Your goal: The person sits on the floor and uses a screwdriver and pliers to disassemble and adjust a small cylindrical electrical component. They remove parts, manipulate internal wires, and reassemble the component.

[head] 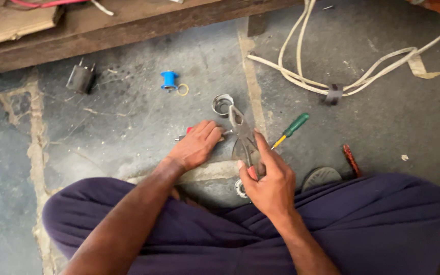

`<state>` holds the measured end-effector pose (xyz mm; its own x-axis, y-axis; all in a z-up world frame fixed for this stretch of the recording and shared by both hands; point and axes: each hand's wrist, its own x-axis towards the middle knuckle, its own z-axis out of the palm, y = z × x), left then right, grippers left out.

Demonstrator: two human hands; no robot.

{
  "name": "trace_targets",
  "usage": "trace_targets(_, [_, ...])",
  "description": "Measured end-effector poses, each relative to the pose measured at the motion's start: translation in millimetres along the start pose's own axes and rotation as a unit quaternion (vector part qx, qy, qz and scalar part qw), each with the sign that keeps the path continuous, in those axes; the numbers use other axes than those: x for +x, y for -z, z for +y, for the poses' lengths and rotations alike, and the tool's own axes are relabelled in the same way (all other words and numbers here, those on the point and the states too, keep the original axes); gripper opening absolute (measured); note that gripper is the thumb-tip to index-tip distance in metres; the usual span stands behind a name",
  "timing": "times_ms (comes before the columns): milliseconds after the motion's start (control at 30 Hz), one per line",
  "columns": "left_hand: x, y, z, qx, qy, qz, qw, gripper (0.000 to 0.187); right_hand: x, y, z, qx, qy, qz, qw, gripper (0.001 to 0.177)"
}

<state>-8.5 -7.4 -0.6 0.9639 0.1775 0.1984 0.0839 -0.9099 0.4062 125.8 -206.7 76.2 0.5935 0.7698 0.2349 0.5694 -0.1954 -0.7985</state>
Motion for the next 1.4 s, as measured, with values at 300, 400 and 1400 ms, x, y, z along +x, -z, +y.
trace_targets(300, [-1.7,-2.3,-0.6,0.022,-0.012,0.013,1.000,0.019,-0.2,-2.6,1.8,-0.013,-0.028,-0.025,0.999,0.069])
trace_targets(400, [0.4,-1.9,-0.7,-0.002,-0.020,0.023,1.000,0.019,0.3,15.1,-10.4,0.026,-0.031,0.035,0.999,0.066])
trace_targets(1400, [-1.2,12.8,-8.1,0.011,0.015,0.004,1.000,0.020,-4.1,9.9,13.3,0.020,-0.072,-0.009,0.997,0.076])
